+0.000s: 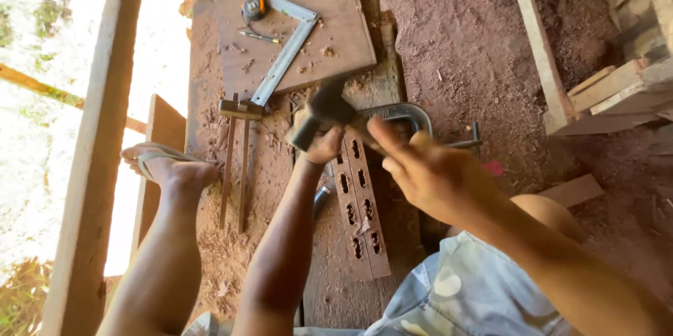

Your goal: The person uses a chisel and hammer to carve mortise patterns into a wooden block.

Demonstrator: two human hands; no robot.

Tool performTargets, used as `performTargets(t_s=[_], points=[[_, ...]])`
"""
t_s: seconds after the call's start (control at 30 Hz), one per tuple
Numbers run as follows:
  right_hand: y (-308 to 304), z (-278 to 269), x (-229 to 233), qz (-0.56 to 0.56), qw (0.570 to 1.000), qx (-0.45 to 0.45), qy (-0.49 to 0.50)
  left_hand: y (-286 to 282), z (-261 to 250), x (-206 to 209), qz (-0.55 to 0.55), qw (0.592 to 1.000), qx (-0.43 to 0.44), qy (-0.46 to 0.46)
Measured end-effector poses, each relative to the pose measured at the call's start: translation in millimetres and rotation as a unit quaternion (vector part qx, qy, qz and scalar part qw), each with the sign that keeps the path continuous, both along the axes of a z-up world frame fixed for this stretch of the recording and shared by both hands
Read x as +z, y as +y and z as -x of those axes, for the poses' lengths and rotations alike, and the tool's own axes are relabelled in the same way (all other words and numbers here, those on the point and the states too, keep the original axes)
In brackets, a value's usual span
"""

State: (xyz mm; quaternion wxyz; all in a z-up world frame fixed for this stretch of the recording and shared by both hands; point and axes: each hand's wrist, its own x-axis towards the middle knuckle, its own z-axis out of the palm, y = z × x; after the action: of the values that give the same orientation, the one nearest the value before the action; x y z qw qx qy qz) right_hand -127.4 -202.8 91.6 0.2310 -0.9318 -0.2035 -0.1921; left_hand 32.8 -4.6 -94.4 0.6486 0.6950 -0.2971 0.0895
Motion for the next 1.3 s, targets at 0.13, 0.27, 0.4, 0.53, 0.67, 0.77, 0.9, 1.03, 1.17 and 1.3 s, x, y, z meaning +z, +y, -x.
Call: performTargets(t_s=[0.13, 0.27, 0.4, 0.53, 0.67, 0.77, 0.9, 1.03, 1.17, 1.3], points=[[6.8, 2.9, 9.3, -0.010, 0.996, 0.000, 0.086, 11.4, -18.8, -68.1, 0.043, 0.992, -0.060, -0.099], [0.2, 7.1, -27.4, 0.006, 0.999, -0.007, 0.042, -10.4, 4.2, 39.5, 0.121, 0.985, -0.067, -0.099], [6.4, 6.7, -1.0, -0.020, 0.989, -0.028, 0.141, -4.4, 28.4, 30.5, 0.054, 0.985, -0.021, -0.161], [-5.4, 7.1, -33.4, -0.179, 0.976, -0.028, 0.122, 4.7, 125.6, -35.6, 0.038, 0.990, 0.008, -0.139], [-19.7, 7.2, -35.8, -0.242, 0.953, -0.091, 0.160, 15.3, 171.9, -106.8, -0.017, 0.989, 0.026, -0.146], [-22.6, 10.0, -37.2, -0.248, 0.949, -0.116, 0.155, 5.7, 127.1, -39.9, 0.023, 0.991, 0.031, -0.127], [-19.2, 13.8, -29.0, -0.265, 0.945, -0.109, 0.160, 1.3, 47.7, -28.9, 0.086, 0.992, 0.042, -0.078], [-20.8, 18.5, -31.4, -0.256, 0.952, -0.107, 0.129, -10.2, 24.2, 15.6, 0.078, 0.993, 0.088, -0.024], [-28.3, 17.8, -44.2, -0.259, 0.966, -0.021, -0.006, -16.3, 37.1, 44.6, 0.108, 0.991, 0.075, -0.025], [-30.1, 35.4, -9.5, -0.213, 0.972, -0.030, -0.095, -18.3, 39.7, 56.5, 0.100, 0.990, 0.084, -0.058]])
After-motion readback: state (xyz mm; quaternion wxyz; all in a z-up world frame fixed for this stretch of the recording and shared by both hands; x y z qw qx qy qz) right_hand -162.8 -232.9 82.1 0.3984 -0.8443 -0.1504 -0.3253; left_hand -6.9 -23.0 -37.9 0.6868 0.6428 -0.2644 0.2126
